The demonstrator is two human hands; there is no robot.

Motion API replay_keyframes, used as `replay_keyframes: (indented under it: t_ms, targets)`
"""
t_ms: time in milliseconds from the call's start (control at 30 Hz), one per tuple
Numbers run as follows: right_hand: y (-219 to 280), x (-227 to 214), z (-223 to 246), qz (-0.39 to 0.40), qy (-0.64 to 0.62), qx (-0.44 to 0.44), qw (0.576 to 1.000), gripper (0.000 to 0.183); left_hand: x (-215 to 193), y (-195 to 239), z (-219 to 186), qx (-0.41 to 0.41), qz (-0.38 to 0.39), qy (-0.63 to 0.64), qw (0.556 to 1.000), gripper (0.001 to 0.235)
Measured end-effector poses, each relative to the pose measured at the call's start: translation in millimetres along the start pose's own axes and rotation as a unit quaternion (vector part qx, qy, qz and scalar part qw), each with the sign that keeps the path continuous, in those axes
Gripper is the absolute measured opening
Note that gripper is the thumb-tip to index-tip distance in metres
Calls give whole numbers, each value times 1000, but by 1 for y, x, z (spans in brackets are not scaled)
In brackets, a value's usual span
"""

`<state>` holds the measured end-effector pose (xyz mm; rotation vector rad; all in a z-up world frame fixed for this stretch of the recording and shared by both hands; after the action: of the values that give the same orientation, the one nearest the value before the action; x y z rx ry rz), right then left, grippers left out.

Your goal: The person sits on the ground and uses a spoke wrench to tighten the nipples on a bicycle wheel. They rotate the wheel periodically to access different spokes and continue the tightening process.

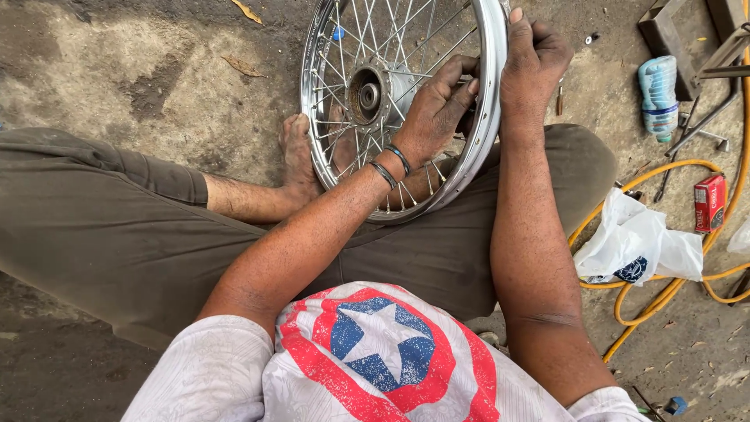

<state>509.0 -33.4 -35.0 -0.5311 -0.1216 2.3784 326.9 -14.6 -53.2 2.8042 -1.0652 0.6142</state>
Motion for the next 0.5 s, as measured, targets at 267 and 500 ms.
replay_keyframes:
  t_ms: [267, 500]
  targets:
    - [0, -4, -5, 12, -12, -15, 1000, 35, -1, -3, 2, 53, -11, -41, 998, 43]
    - [3, -1, 6, 20, -23, 6, 1000, 35, 1, -6, -1, 2, -18, -65, 998, 42]
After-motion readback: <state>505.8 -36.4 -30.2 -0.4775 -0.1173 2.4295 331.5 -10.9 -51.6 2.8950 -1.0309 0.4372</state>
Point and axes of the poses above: each hand's wrist, its own y-axis away from the middle knuckle, its own x-axis out of the palm, z = x × y, the point moved 4 cm from there along -y, towards the middle knuckle
